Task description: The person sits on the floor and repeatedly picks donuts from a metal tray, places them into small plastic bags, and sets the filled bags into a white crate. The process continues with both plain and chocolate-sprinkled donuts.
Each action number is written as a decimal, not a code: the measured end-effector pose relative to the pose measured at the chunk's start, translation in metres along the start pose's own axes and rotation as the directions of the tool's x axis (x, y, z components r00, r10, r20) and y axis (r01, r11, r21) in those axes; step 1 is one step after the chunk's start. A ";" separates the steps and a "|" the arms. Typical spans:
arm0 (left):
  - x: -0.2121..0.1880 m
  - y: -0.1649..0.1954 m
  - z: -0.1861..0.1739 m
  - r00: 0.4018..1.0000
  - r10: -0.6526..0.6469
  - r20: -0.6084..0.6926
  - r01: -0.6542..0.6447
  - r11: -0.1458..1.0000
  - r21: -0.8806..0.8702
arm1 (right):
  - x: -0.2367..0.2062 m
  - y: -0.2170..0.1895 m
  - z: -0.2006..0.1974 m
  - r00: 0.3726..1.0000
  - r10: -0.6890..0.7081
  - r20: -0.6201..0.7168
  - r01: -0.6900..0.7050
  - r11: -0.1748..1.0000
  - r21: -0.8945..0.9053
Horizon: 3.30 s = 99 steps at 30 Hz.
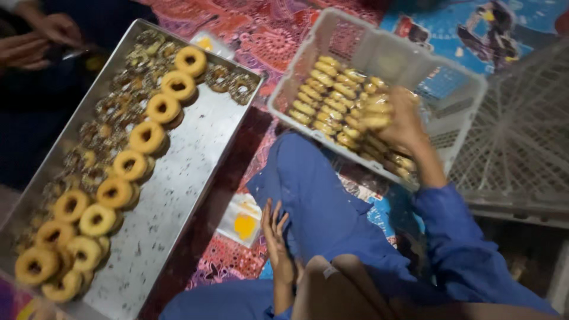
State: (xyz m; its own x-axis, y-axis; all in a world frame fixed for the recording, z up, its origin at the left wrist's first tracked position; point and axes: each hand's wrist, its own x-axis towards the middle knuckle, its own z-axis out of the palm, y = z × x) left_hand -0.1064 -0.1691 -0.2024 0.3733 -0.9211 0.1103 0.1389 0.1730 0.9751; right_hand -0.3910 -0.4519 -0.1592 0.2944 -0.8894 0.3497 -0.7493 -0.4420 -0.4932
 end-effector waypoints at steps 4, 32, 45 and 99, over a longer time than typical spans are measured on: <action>0.004 -0.024 -0.013 0.987 -0.129 -0.100 0.120 0.989 -0.087 | -0.009 0.123 -0.010 0.950 0.176 -0.256 -0.292 0.789 -0.540; -0.064 -0.063 -0.087 0.833 -0.291 -0.471 0.234 0.956 -0.176 | -0.037 0.136 0.057 0.708 0.706 -0.014 -0.694 0.693 -0.195; -0.109 -0.092 -0.146 0.766 -0.094 -0.636 0.068 0.996 -0.066 | 0.018 -0.013 0.073 0.993 0.024 -0.115 -0.040 0.990 -0.138; 0.004 0.013 -0.131 0.519 -0.115 -0.847 -0.706 0.500 -0.501 | 0.198 -0.185 0.262 0.941 -0.315 0.124 0.306 0.634 -0.711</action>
State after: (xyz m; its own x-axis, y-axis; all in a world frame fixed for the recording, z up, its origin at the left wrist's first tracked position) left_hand 0.0171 -0.1252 -0.2145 0.9546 -0.2027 -0.2182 0.2653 0.9117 0.3137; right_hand -0.0387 -0.5767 -0.2075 0.5867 -0.7121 0.3855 -0.8062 -0.4691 0.3605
